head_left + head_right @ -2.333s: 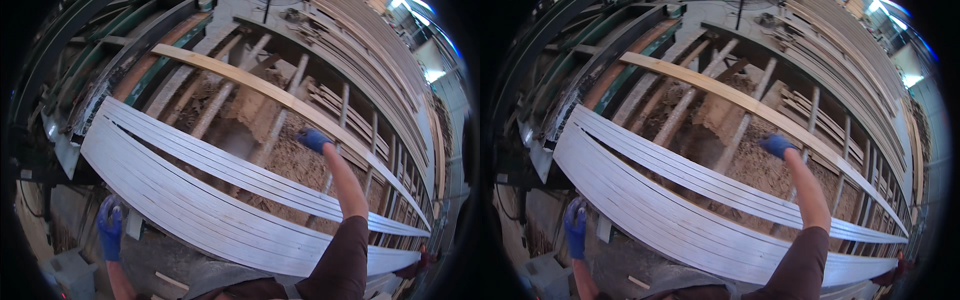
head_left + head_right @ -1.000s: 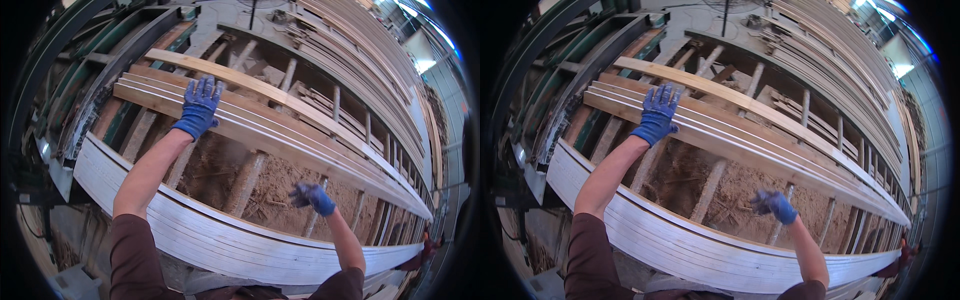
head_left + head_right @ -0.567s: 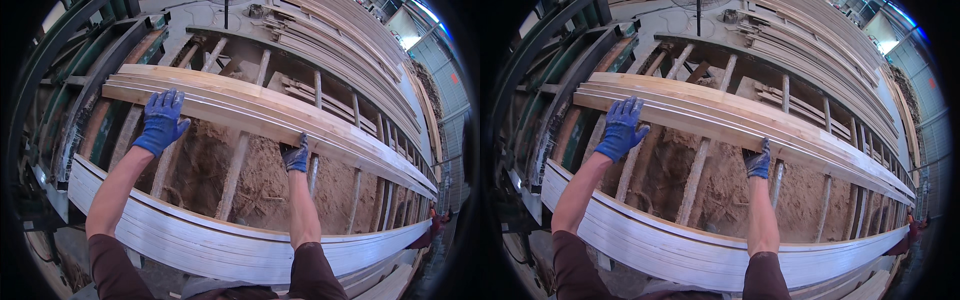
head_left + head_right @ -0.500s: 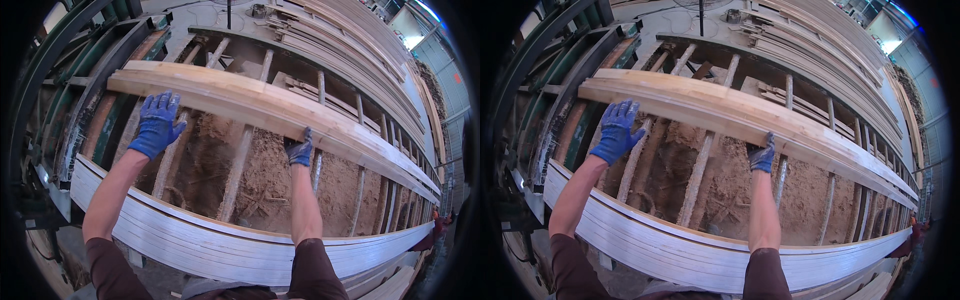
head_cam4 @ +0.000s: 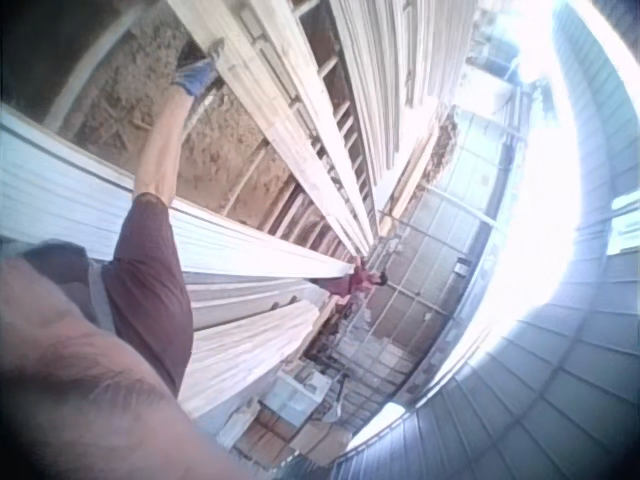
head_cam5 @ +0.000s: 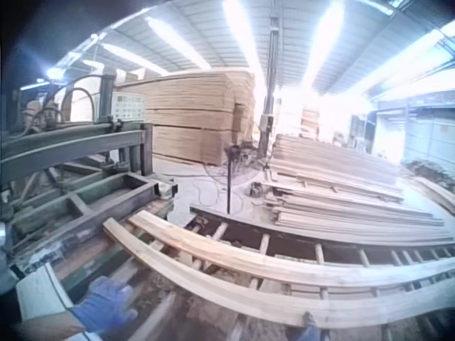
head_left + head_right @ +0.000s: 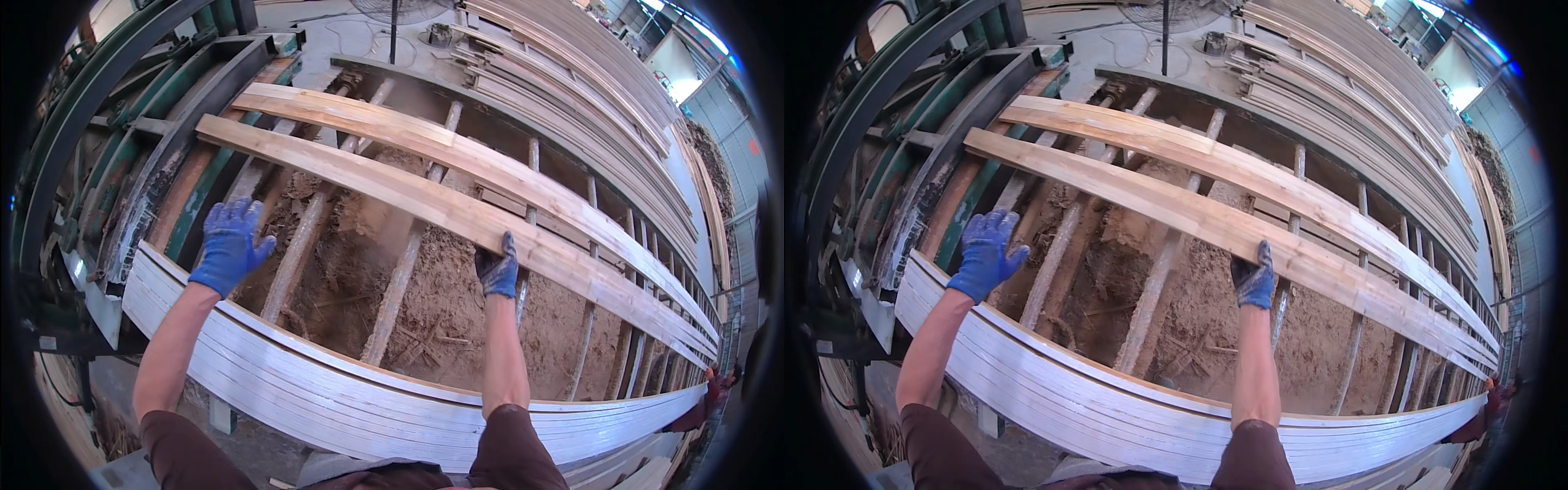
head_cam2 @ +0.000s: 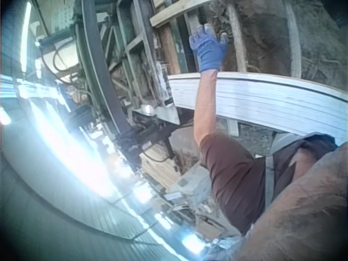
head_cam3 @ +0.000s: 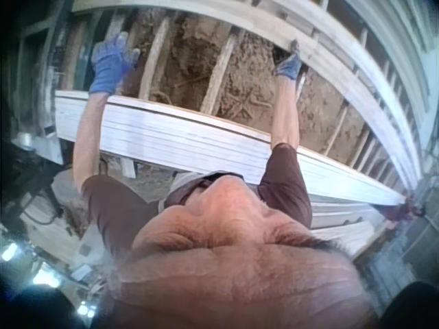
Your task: The person assembles a large wooden panel by placing long planks onto a metal frame and securing them with a hammer. They also use a tape measure to check dimensions and move the completed panel to the floor.
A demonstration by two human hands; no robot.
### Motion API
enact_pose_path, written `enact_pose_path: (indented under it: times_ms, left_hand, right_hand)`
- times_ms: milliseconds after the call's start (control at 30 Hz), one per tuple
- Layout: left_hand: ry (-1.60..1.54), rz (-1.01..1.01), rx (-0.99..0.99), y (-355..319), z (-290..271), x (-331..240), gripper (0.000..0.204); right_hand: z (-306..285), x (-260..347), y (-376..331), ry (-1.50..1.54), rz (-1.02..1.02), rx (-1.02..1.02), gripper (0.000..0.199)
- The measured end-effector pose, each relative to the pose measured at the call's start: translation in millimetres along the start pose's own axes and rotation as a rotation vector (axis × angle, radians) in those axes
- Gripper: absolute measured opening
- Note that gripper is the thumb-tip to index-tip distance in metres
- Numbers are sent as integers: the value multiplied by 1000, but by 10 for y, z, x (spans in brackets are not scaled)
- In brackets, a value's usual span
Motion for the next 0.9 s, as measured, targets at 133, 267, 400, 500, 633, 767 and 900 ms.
enact_pose_path:
  times_ms: [133,267,400,500,633,767,900]
  left_hand:
    - [-77,65,-52,-118,-161,-93,62]
    - [-76,39,-82,-376,-138,16,60]
    - [-103,20,-48,-672,-277,76,60]
    - [-131,14,-101,-794,-282,124,59]
    - [-146,-27,-20,-993,-350,166,58]
    - [-32,-88,-35,-1131,-563,294,57]
    - [7,-156,-45,-1285,-739,459,59]
  right_hand:
    - [-342,-34,-534,-214,254,45,55]
    - [-481,-140,-1129,-292,362,-69,46]
    - [-1009,-312,-1926,-385,648,-147,41]
    - [-1123,-399,-1613,-87,745,186,35]
    - [-754,-99,-485,-364,330,-74,29]
    - [-671,227,759,-328,360,122,38]
    - [-456,929,1721,-461,169,271,39]
Point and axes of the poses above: each hand's wrist, its own y-axis towards the middle knuckle, its own z-axis out of the palm, x = y × z, the point moved 6 cm from there along y, towards the middle knuckle, and after that the axes turned 5 degrees about x, right-handed, at the moved point
